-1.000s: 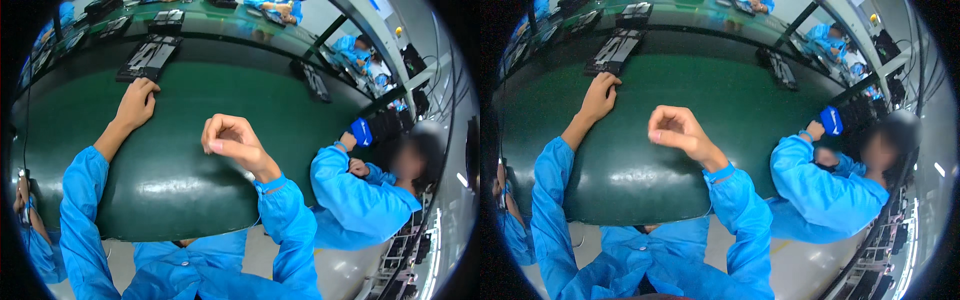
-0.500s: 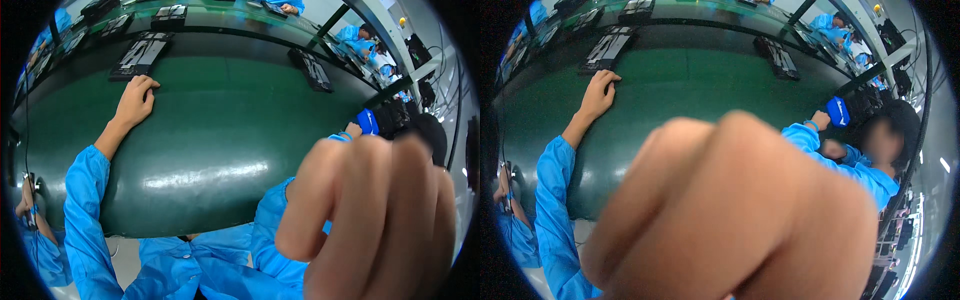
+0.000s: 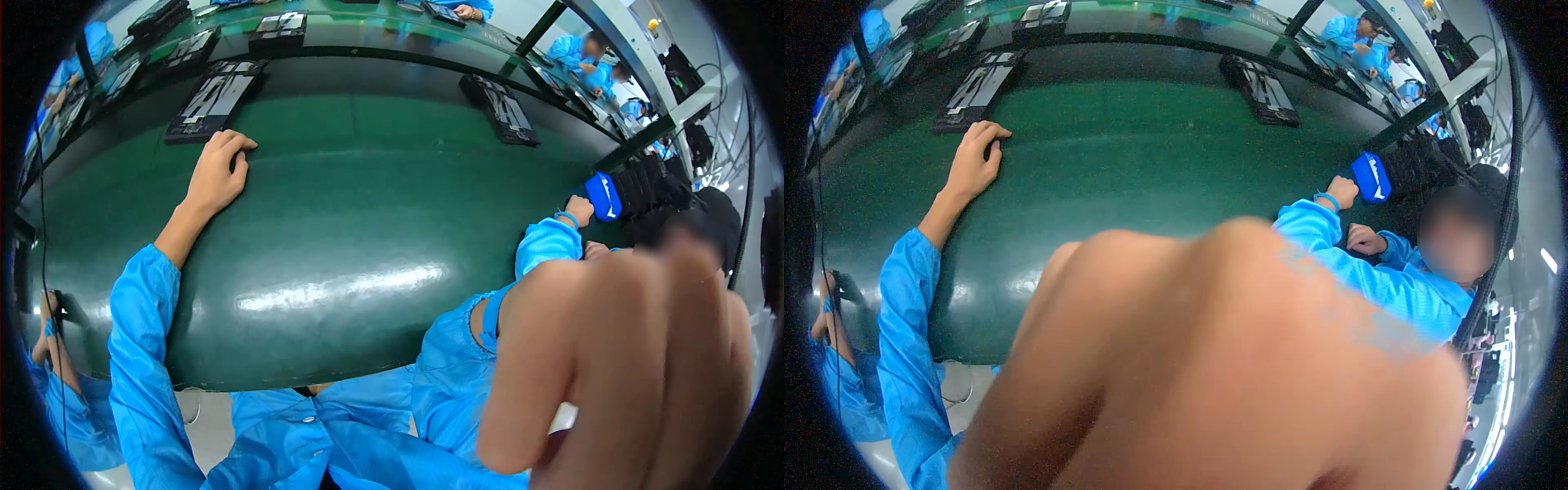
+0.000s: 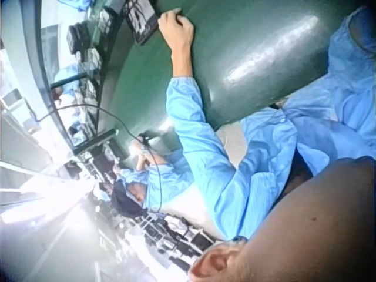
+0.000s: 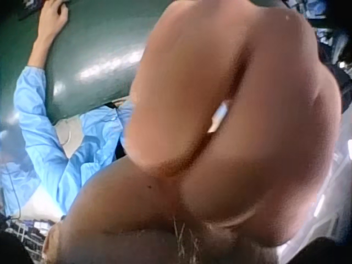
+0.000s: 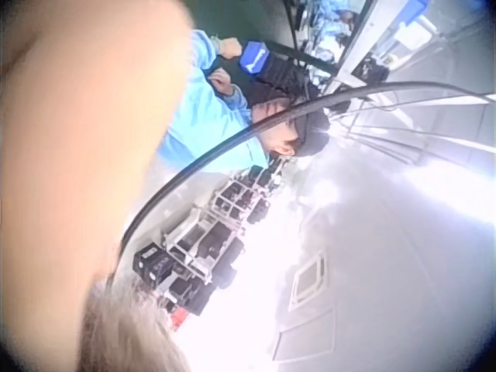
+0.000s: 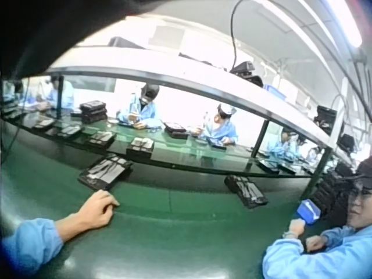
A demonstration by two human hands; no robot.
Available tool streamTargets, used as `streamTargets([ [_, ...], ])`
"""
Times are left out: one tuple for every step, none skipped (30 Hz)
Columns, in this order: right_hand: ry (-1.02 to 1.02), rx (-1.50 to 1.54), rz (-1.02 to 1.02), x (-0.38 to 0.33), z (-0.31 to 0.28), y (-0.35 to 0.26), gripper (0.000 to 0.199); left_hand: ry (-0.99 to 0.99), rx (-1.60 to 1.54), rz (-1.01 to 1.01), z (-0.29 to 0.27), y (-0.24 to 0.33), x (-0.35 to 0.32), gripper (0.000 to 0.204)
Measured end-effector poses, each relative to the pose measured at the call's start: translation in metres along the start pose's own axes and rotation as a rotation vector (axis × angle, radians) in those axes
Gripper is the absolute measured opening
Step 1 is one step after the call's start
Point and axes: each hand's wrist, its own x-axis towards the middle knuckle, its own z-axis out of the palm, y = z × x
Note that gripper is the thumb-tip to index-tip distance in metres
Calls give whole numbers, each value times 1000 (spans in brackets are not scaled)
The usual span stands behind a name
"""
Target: Assembling a tablet by connecting internal ribbon cables and components at a factory workbench.
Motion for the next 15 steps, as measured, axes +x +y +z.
streamTargets([
  [5,12,-9,1,0,-3,14,-2,6,-1,0,0,0,21],
  [5,21,-24,-1,-1,-5,14,-8,14,-4,-1,-2,-1,22],
  [19,29,-37,-1,0,-11,15,-12,15,-2,-1,0,0,22],
  [31,35,-47,1,2,-16,15,-14,15,1,-1,2,1,22],
  [33,48,-59,2,5,-21,15,-9,14,-2,-2,4,2,22],
  [46,47,-61,3,8,-26,16,-1,6,-2,1,6,4,22],
  [57,46,-65,4,11,-31,16,1,2,3,4,8,6,22],
  [70,50,-68,4,13,-36,17,7,1,7,6,9,8,22],
  [76,62,-76,1,14,-38,17,9,7,5,6,10,6,22],
  [82,73,-84,0,15,-41,18,10,8,3,5,11,6,22],
  [87,84,-88,-2,18,-44,19,-4,7,-6,4,12,6,22],
  [91,79,-91,-3,20,-47,19,-8,5,-10,5,13,10,22],
  [99,79,-93,-5,25,-48,20,3,3,-5,8,15,12,22],
  [105,69,-93,-6,30,-51,20,4,-6,5,12,17,13,21],
  [114,83,-96,-7,29,-52,21,-5,-5,1,9,18,7,21],
])
